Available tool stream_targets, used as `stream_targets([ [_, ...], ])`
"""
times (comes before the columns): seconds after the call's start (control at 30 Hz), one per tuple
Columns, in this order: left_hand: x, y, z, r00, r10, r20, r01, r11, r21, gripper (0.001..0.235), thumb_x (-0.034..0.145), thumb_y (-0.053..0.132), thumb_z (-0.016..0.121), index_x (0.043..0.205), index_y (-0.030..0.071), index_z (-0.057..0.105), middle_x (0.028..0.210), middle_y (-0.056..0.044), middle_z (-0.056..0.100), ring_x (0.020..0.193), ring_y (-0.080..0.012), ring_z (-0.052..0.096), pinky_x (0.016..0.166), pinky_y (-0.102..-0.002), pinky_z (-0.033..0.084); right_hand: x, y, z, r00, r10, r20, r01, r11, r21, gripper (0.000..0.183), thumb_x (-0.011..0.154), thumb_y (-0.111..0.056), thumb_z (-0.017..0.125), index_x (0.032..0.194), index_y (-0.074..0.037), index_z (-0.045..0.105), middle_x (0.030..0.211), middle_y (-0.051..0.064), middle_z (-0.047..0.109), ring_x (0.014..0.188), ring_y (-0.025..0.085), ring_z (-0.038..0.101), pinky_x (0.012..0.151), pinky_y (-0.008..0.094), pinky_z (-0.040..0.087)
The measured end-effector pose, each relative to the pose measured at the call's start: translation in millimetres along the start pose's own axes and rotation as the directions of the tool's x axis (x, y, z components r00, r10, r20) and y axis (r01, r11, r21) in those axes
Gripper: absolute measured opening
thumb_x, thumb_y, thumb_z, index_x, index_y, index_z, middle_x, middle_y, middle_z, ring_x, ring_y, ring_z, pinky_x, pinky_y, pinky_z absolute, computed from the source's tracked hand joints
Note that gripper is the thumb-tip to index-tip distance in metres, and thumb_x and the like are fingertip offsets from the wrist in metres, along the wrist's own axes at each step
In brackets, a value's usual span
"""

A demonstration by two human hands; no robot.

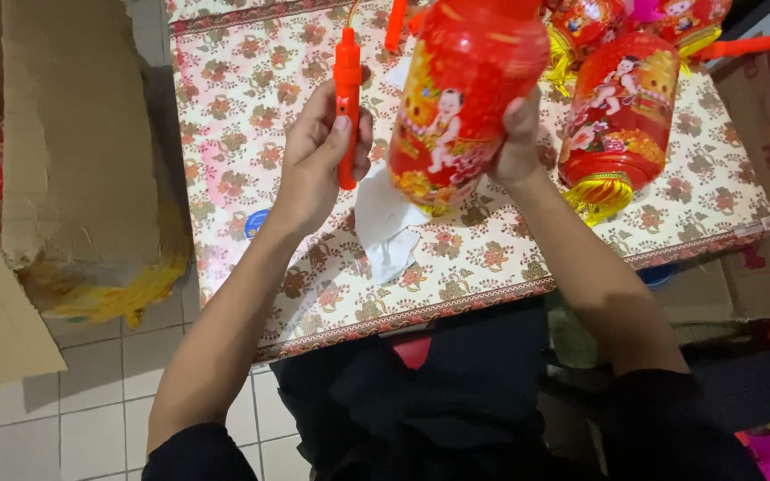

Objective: Assembling decorative red lanterns by applying glue to plastic handles and attaching them to the lantern bodies.

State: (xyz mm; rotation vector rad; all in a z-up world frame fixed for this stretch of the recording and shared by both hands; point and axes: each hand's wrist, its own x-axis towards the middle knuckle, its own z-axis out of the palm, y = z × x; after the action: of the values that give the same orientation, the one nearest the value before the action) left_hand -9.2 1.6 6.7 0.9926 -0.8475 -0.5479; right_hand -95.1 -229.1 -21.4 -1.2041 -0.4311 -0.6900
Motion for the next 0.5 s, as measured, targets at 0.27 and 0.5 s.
stream_targets([
  [0.27,-2.5,1.1,10.0,0.996,0.000,-0.090,0.009,0.995,0.102,0.043,0.108,0.032,0.051,0.140,0.005,0.053,0.079,-0.001,0.055,0.057,-0.0075,0.043,0.049,-0.023,0.034,-6.1,5.2,-5.7,0.998,0.055,-0.019,-0.057,0.993,-0.107,0.083,0.090,-0.065,0.075,0.145,-0.010,0.045,0.136,0.016,0.058,0.132,0.039,0.059,0.106,0.056,0.060],
  [0.5,-2.7,2.4,8.3,0.994,0.013,-0.108,-0.004,0.996,0.088,0.041,0.107,0.030,0.054,0.137,0.003,0.058,0.075,-0.001,0.054,0.052,-0.0073,0.040,0.045,-0.021,0.031,-6.3,4.0,-5.5,0.998,0.059,-0.025,-0.062,0.988,-0.140,0.080,0.090,-0.067,0.074,0.143,-0.012,0.047,0.136,0.014,0.059,0.133,0.037,0.059,0.109,0.055,0.058],
])
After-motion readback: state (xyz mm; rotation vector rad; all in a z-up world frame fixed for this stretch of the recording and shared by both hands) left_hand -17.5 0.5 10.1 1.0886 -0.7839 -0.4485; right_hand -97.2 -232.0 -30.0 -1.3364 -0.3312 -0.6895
